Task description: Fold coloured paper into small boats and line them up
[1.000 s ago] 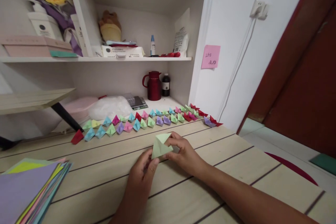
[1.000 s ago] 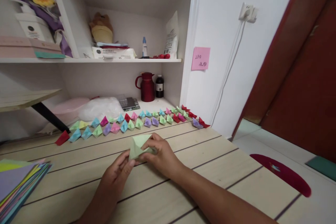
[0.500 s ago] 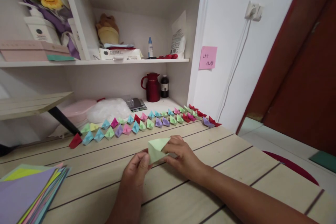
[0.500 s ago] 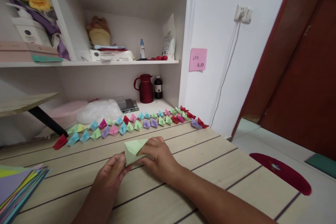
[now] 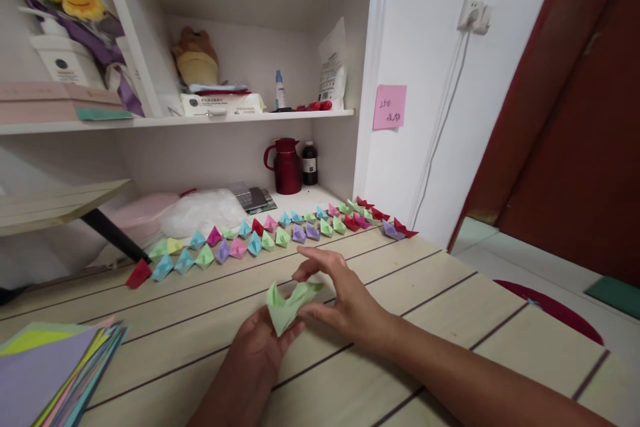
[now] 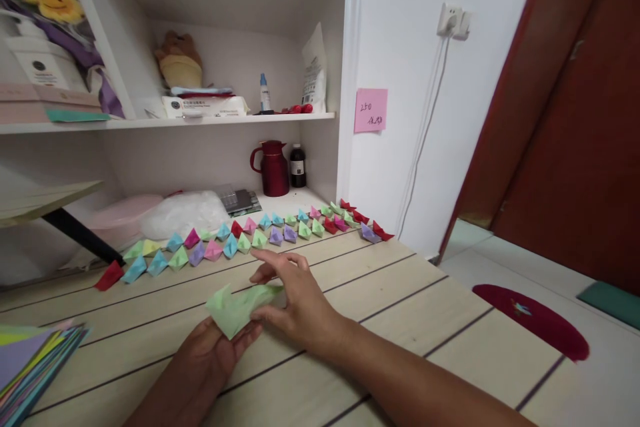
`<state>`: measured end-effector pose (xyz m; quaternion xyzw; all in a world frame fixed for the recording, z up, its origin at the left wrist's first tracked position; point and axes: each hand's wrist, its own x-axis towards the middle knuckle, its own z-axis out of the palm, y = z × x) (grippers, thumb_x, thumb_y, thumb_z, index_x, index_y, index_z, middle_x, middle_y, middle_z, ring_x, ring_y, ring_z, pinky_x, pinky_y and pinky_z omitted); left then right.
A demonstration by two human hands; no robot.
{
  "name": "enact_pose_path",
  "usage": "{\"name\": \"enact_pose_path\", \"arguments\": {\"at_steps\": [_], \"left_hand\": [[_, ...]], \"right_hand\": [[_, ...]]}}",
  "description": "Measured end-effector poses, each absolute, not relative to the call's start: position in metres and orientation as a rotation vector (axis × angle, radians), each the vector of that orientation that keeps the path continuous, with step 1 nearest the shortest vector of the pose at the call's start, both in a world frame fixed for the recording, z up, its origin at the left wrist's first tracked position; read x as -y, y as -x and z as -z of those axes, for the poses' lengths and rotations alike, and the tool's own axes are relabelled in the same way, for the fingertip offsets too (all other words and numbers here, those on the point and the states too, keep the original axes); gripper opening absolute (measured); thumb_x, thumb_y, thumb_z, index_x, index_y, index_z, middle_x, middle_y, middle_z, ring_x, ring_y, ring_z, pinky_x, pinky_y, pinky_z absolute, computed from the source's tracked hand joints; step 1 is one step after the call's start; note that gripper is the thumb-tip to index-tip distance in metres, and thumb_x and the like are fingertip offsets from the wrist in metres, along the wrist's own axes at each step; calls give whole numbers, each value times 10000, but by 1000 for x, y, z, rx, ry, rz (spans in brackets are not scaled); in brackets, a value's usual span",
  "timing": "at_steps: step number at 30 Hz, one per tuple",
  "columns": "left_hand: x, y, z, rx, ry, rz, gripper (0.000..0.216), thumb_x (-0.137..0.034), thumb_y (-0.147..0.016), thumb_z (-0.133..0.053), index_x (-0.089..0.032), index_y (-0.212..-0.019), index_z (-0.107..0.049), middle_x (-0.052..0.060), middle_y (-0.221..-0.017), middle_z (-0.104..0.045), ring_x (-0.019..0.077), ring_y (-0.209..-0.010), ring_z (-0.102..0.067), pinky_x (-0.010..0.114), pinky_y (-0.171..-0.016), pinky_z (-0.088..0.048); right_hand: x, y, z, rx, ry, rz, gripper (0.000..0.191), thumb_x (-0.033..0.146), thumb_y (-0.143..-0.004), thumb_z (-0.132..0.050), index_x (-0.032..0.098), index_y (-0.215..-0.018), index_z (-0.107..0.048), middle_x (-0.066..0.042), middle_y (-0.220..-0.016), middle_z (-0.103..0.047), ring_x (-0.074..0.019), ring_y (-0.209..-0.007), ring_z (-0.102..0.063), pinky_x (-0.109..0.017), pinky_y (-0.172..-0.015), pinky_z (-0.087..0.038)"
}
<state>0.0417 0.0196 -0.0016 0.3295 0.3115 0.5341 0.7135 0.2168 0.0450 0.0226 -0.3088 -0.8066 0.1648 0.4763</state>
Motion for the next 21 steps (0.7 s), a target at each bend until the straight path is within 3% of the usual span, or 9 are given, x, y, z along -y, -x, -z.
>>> {"name": "enact_pose_path", "arguments": {"at_steps": [4,12,15,17,21], "left_hand": [[-15,-42,-4,-698,-747,-1139,295,-277,-831,-641,-179,-1105,-693,113,-1214,-660,244,-1079,-606,372,-931,-478],[-14,-45,-7,-780,-839,-1099,155,-234,-776,-666,-131,-883,-709,98,-947,-691,151,-784,-576,257,-704,-478],[-13,-47,-9,-789,-868,-1076,175,-250,-746,-690,-130,-872,-709,87,-901,-689,138,-711,-552,251,-653,-467],[-12,-47,-10,-800,-873,-1076,217,-276,-738,-703,-138,-905,-707,88,-916,-694,152,-710,-566,265,-650,-472],[-11,-45,-8,-885,-912,-1258,279,-383,-769,-676,-177,-957,-695,91,-956,-701,234,-883,-622,311,-749,-489]], "right_hand": [[-42,-216,-21,2032,752,-490,832,105,-732,-744,305,-1427,-331,15,-880,-616,-192,-923,-533,-398,-955,-362],[-38,-212,-24,2001,808,-769,741,155,-693,-784,265,-1363,-487,53,-739,-535,-154,-802,-563,-313,-844,-393],[-38,-209,-26,1985,815,-812,373,215,-660,-812,213,-1014,-695,49,-696,-540,-140,-732,-533,-286,-776,-387],[-38,-207,-24,1917,820,-917,185,273,-668,-801,181,-759,-668,36,-684,-546,-138,-710,-505,-271,-714,-382],[-42,-204,-16,1627,839,-1296,340,391,-625,-819,168,-698,-573,33,-690,-528,-121,-669,-460,-243,-636,-357]]}}
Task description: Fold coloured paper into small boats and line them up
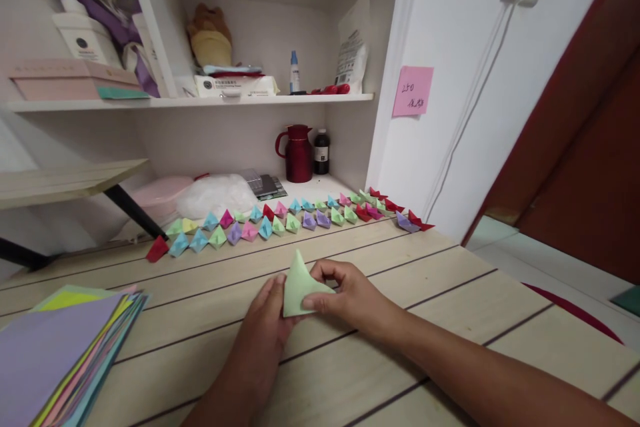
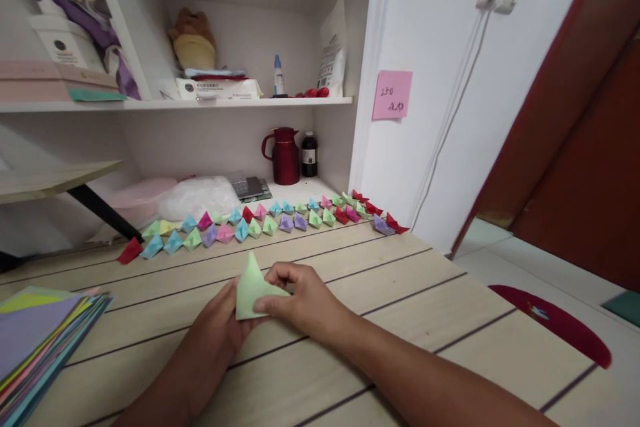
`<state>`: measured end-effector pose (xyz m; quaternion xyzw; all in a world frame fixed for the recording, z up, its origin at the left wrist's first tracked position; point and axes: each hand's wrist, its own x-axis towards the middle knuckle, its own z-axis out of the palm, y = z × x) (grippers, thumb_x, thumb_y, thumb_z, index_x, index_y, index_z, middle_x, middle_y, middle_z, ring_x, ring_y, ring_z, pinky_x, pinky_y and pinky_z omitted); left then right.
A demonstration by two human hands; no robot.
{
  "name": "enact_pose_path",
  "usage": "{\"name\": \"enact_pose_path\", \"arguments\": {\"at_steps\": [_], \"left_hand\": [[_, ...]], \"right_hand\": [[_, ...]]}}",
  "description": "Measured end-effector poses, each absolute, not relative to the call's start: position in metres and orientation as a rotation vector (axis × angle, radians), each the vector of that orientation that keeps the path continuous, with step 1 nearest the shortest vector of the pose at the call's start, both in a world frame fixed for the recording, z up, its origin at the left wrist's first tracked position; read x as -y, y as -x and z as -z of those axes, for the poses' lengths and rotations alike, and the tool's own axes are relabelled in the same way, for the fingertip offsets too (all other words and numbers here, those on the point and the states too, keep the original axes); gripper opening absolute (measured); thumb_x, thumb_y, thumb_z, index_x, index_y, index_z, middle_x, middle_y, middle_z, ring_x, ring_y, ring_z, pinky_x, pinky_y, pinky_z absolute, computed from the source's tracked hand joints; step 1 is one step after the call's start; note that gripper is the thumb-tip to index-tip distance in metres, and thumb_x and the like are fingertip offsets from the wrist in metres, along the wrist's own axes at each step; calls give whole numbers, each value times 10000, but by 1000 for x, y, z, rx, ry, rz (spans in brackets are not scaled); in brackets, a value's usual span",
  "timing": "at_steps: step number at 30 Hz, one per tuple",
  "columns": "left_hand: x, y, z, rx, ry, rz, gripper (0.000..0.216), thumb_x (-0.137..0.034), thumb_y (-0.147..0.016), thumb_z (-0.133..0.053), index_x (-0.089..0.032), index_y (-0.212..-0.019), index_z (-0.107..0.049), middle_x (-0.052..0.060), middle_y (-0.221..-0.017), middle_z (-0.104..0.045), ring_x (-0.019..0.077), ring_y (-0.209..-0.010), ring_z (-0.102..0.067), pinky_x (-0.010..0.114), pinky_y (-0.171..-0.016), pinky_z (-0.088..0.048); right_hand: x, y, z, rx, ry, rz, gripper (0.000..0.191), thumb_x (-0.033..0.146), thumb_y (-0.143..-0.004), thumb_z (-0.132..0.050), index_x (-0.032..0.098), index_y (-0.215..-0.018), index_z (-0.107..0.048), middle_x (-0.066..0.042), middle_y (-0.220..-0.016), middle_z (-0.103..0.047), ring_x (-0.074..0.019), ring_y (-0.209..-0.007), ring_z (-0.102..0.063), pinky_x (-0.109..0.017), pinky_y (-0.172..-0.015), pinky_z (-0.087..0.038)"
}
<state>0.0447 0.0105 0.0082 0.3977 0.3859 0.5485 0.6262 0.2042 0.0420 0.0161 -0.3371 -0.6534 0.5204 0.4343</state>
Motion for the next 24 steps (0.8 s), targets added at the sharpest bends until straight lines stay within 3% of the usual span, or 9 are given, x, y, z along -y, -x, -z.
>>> {"name": "enact_pose_path", "arguments": {"at_steps": [3,6,11,14,16,17,20,22,24], "left_hand": [[-12,-41,-7,-1030,-1003,-1378,257,-393,-780,-661,-210,-958,-688,79,-982,-711,257,-990,-624,336,-862,-473],[-15,-41,-7,-1066,-1081,-1335,228,-367,-734,-706,-209,-899,-695,64,-963,-728,256,-965,-642,341,-907,-457],[-20,-44,-5,-1122,-1117,-1305,213,-363,-629,-774,-177,-691,-690,29,-654,-696,206,-683,-637,302,-732,-485],[-22,-42,-2,-1148,-1118,-1327,214,-356,-597,-792,-172,-641,-693,23,-599,-675,191,-635,-617,276,-667,-470],[-23,-40,0,-1152,-1120,-1325,215,-355,-579,-804,-175,-625,-697,19,-573,-664,187,-612,-607,267,-635,-460],[-23,-40,1,-1157,-1121,-1317,214,-352,-572,-809,-176,-620,-698,15,-556,-655,185,-600,-602,264,-624,-455],[-23,-44,5,-1170,-1135,-1317,201,-334,-576,-810,-174,-624,-699,11,-550,-650,172,-586,-592,250,-605,-443],[-23,-47,7,-1159,-1140,-1364,194,-324,-593,-799,-171,-648,-694,20,-607,-677,170,-620,-607,244,-620,-447],[-23,-50,7,-1128,-1109,-1419,225,-338,-605,-793,-170,-721,-698,31,-666,-700,177,-655,-627,254,-648,-464]], "right_hand": [[-48,-206,-11,1391,825,-1493,397,426,-607,-829,157,-735,-566,32,-690,-525,-101,-636,-439,-225,-602,-330],[-54,-208,-9,1277,824,-1530,403,404,-603,-839,150,-761,-568,34,-681,-529,-94,-626,-446,-218,-600,-331],[-54,-207,-7,1354,799,-1466,394,345,-591,-851,163,-813,-582,30,-725,-544,-102,-669,-487,-223,-628,-375],[-50,-204,-7,1386,825,-1354,672,286,-545,-871,220,-1142,-570,-19,-976,-572,-152,-855,-549,-271,-748,-446],[-49,-203,-8,1401,876,-1285,822,273,-508,-884,248,-1249,-528,-41,-1088,-554,-171,-920,-553,-292,-790,-458],[-49,-203,-8,1406,893,-1289,760,293,-508,-883,229,-1197,-568,-39,-1056,-569,-168,-891,-557,-288,-772,-458],[-51,-205,-10,1360,923,-1392,414,409,-551,-852,155,-795,-633,14,-718,-571,-117,-655,-512,-242,-616,-402],[-52,-206,-11,1309,945,-1440,414,455,-553,-841,150,-662,-583,40,-595,-523,-89,-555,-449,-224,-543,-338],[-51,-206,-12,1292,958,-1454,428,462,-528,-851,153,-663,-589,45,-580,-528,-84,-535,-433,-219,-523,-315]]}}
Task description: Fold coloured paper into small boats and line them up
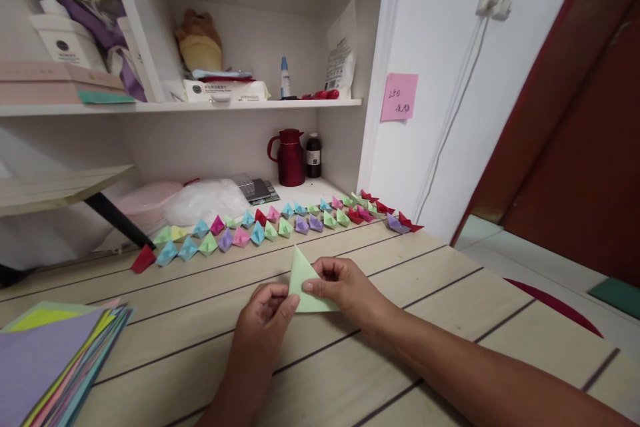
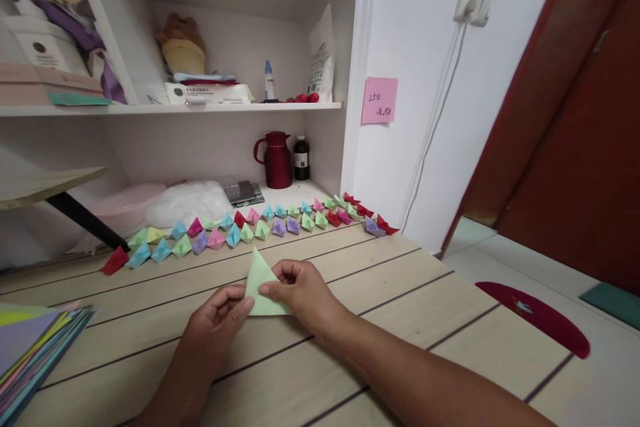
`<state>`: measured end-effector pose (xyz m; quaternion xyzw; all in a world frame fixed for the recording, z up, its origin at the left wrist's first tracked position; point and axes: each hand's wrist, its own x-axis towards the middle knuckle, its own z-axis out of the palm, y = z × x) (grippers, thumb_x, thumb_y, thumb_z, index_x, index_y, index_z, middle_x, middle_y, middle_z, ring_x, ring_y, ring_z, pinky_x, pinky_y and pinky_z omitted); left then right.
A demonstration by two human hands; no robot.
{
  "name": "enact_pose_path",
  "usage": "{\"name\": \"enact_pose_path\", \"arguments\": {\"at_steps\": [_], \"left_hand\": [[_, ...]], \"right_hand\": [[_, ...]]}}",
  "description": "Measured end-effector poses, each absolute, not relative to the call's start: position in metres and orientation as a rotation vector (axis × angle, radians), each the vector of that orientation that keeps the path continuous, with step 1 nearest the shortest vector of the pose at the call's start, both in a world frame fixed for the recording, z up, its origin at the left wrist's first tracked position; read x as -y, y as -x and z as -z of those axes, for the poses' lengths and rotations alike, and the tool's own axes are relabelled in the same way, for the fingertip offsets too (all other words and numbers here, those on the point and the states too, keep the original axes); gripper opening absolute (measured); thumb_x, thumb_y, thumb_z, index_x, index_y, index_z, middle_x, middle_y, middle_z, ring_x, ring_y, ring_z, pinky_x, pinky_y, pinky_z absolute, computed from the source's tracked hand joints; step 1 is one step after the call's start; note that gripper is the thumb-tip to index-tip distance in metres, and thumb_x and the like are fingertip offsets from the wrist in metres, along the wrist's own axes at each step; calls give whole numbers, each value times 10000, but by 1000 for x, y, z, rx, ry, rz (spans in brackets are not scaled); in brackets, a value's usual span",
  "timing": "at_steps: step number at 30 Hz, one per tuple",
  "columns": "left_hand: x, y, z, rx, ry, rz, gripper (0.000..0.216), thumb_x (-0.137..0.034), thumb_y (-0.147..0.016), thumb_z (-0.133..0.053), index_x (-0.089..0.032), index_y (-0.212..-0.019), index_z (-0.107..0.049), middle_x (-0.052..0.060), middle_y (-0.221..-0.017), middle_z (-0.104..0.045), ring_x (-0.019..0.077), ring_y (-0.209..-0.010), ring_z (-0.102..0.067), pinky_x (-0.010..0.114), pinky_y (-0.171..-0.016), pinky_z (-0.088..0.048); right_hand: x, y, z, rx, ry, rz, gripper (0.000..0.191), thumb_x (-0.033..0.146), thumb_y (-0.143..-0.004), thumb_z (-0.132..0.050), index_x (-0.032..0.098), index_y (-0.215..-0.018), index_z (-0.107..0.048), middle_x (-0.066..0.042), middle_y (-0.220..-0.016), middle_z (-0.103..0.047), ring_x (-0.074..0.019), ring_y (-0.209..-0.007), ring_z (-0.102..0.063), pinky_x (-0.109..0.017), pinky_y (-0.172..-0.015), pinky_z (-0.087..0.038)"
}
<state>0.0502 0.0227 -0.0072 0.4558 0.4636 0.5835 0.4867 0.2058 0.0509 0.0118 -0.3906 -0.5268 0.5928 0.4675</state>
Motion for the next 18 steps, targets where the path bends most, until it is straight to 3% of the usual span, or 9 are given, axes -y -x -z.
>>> {"name": "enact_pose_path", "arguments": {"at_steps": [3,7,12,18], "left_hand": [[-21,-51,5,-1096,-1025,-1419,311,-381,-603,-799,-164,-798,-692,23,-658,-692,165,-602,-613,257,-610,-468],[-18,-45,1,-1139,-976,-1324,319,-410,-595,-811,-151,-683,-648,-9,-581,-642,112,-510,-530,211,-513,-398],[-17,-42,-1,-1187,-946,-1361,317,-419,-623,-800,-149,-694,-648,4,-620,-665,115,-551,-539,213,-540,-412],[-15,-45,-3,-1112,-926,-1354,303,-391,-626,-804,-162,-753,-652,7,-670,-671,127,-588,-568,220,-561,-430]], "right_hand": [[-48,-205,-9,1345,987,-1518,428,454,-508,-863,150,-663,-605,48,-567,-524,-82,-527,-421,-217,-515,-302],[-47,-204,-2,1511,970,-1592,402,411,-522,-870,147,-664,-602,60,-566,-477,-73,-532,-375,-211,-505,-265],[-48,-204,2,1569,896,-1592,409,428,-586,-843,153,-770,-603,53,-626,-485,-83,-577,-394,-212,-536,-282],[-44,-206,-1,1732,965,-1494,429,495,-692,-745,175,-633,-465,68,-580,-349,-76,-544,-287,-222,-505,-206]]}}
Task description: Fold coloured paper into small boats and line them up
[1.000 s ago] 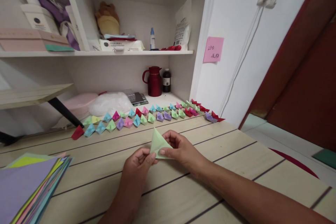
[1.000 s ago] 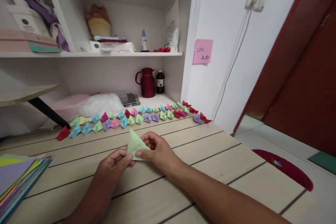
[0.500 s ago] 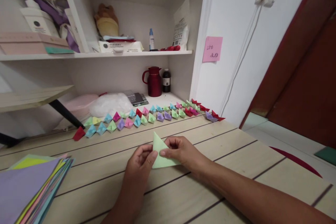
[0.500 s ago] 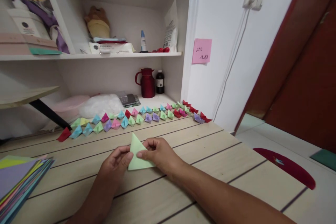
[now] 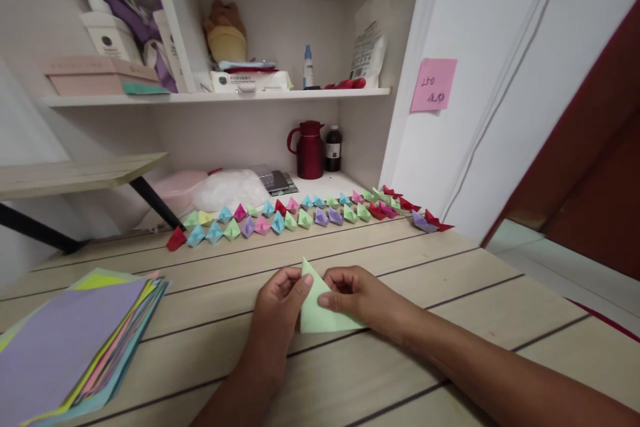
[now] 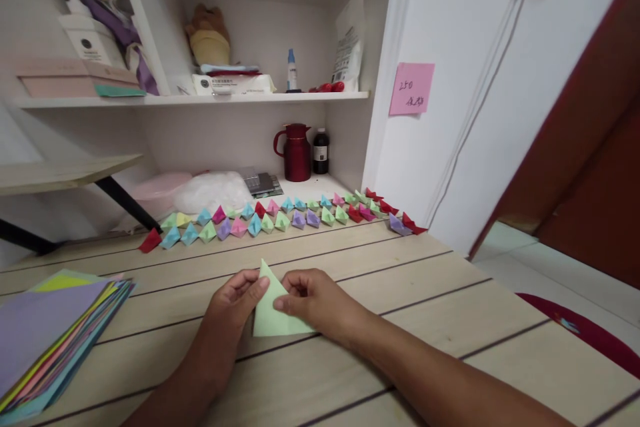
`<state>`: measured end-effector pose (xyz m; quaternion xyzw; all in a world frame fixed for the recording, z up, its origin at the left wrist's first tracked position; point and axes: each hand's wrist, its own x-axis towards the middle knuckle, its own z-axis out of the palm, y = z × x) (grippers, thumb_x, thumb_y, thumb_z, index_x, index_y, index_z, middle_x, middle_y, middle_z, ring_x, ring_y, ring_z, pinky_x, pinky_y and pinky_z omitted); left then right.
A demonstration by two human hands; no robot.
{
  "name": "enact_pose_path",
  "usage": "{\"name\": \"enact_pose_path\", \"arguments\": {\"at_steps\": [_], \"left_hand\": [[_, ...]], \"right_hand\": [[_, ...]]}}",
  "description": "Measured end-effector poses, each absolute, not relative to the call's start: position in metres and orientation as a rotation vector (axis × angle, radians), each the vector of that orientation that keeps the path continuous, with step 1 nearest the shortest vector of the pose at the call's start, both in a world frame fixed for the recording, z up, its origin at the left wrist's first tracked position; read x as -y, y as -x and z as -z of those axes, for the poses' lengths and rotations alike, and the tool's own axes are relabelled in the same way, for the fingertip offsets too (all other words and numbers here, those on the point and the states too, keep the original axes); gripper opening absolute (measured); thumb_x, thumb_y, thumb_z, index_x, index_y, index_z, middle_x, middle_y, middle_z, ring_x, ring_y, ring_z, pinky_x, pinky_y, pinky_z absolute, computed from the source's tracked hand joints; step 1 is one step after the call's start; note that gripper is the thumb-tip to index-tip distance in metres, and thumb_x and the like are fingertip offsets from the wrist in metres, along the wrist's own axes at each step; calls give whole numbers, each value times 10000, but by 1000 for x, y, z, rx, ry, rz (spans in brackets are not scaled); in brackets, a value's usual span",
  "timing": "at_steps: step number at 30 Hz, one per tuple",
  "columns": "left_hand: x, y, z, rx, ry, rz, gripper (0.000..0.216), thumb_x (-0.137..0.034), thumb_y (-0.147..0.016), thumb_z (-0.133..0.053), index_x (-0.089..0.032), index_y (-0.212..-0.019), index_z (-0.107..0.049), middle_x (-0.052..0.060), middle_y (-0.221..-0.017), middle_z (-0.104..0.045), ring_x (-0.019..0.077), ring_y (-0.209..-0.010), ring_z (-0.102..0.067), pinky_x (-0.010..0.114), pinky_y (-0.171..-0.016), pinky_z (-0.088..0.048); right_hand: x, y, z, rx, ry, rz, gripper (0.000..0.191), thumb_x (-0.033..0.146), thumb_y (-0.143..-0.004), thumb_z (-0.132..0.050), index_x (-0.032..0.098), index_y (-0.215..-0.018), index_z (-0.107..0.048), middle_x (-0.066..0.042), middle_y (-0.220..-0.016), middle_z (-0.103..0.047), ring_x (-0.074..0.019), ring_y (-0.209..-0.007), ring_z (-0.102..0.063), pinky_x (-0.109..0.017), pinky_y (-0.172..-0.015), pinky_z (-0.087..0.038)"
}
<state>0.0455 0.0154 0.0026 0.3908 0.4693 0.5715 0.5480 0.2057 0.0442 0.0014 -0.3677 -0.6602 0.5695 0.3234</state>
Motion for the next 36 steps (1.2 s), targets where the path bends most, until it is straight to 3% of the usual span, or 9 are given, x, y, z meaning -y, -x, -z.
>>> {"name": "enact_pose_path", "arguments": {"at_steps": [5,12,16,19,26,30,36], "left_hand": [[-13,-43,1,-1042,-876,-1354,323,-420,-657,-786,-165,-661,-588,-41,-558,-542,79,-495,-451,205,-506,-363],[-17,-38,11,-1050,-771,-1496,332,-434,-662,-777,-147,-662,-610,-31,-576,-533,85,-534,-462,215,-539,-362],[-22,-33,9,-961,-696,-1584,327,-426,-731,-706,-157,-907,-646,-4,-690,-610,107,-621,-553,242,-643,-440],[-24,-31,7,-965,-631,-1597,382,-410,-765,-682,-162,-1048,-617,29,-784,-657,138,-708,-620,282,-721,-476],[-17,-40,3,-1077,-1017,-1383,480,-556,-846,-547,-169,-1110,-653,101,-1064,-704,237,-990,-631,363,-888,-467],[-15,-45,0,-1137,-1032,-1418,457,-540,-817,-592,-148,-1034,-681,90,-981,-718,210,-885,-640,355,-879,-481],[-15,-48,-4,-1286,-990,-1421,329,-391,-683,-754,-158,-909,-698,7,-694,-677,139,-682,-593,248,-710,-463]], "right_hand": [[-39,-206,-1,1895,963,-1473,399,442,-756,-691,182,-616,-423,59,-598,-316,-87,-557,-272,-235,-512,-216],[-45,-205,7,1831,916,-1640,350,461,-761,-696,171,-681,-518,47,-606,-392,-94,-552,-307,-250,-522,-199],[-44,-204,2,1677,961,-1664,384,456,-697,-764,159,-666,-522,56,-581,-423,-78,-531,-322,-238,-522,-187],[-42,-200,-4,1411,950,-1727,415,459,-618,-816,150,-696,-550,32,-627,-531,-85,-548,-419,-226,-541,-255],[-45,-199,-5,1161,871,-1619,431,441,-585,-839,128,-767,-604,-5,-679,-607,-104,-593,-484,-231,-584,-329],[-46,-201,-2,1181,863,-1519,382,437,-652,-800,134,-763,-596,9,-666,-581,-97,-592,-460,-227,-576,-309],[-49,-201,0,1239,846,-1434,362,440,-686,-766,145,-730,-562,29,-644,-529,-90,-581,-416,-228,-559,-284]]}}
